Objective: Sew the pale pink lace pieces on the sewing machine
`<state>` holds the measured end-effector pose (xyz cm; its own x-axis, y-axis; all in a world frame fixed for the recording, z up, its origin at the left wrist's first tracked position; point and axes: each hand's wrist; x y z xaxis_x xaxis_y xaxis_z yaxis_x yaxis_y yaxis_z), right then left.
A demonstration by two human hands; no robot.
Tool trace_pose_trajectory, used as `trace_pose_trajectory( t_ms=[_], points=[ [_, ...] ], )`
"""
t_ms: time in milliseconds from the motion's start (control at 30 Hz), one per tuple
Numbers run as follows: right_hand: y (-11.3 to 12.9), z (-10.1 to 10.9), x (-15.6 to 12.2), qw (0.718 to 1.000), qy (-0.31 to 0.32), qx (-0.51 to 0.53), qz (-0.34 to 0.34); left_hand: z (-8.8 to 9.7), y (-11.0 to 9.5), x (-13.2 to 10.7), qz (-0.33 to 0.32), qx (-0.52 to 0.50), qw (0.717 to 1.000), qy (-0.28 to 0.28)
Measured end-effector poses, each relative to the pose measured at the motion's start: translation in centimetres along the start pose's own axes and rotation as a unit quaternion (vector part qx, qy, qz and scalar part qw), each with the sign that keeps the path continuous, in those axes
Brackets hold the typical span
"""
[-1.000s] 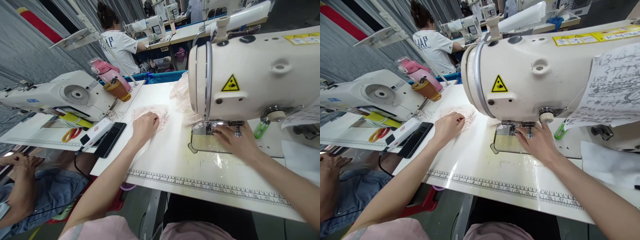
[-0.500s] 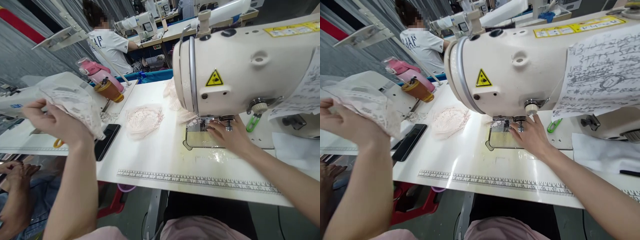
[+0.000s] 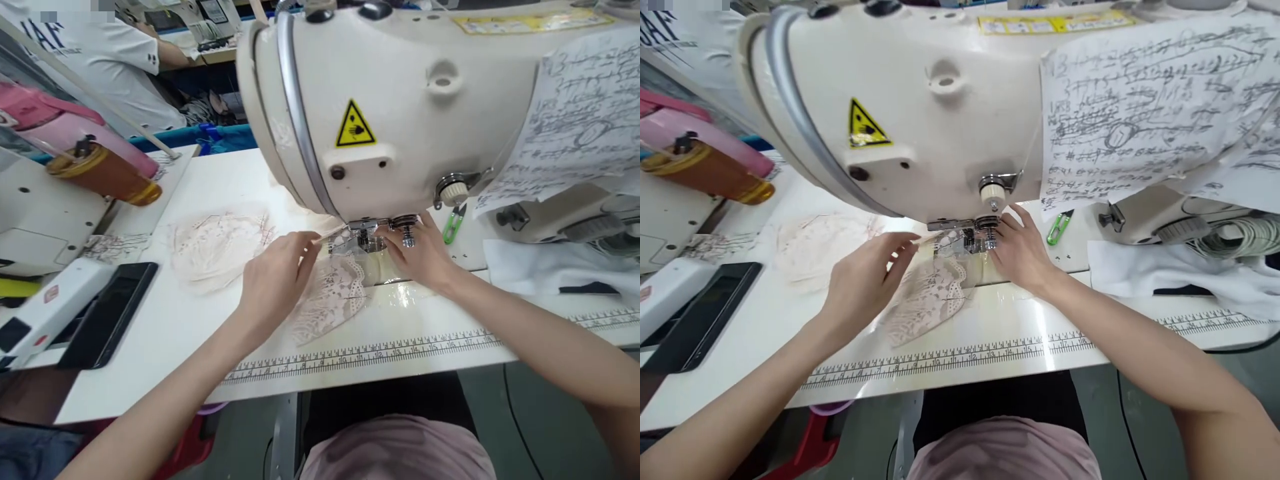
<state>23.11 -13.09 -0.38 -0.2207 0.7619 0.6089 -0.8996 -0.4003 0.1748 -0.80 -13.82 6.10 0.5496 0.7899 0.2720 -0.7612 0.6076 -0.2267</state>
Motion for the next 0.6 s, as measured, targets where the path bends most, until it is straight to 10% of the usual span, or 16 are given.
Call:
trace_pose_trajectory(
  t_ms=[200,600],
  points=[
    [0.8,0.6,0.2,0.999,-0.012,0.020,0.043,-2.8,-2.1,-1.6,-0.248,0.094,0.964,-0.010],
    [1.3,0.4,-0.3,0.997,0.074,0.027,-0.025,-3.2,0.2,1.9,-0.129,0.048,0.990,0.030]
  ],
)
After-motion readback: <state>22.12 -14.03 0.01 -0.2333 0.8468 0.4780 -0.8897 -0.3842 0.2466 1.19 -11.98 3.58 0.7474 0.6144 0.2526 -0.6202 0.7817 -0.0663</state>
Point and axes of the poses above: each hand's wrist, its own x-axis towards the middle knuckle, its own z-axis out of the back of the hand, y = z × x, and after that the axes turned 11 degrees about -z, right-handed
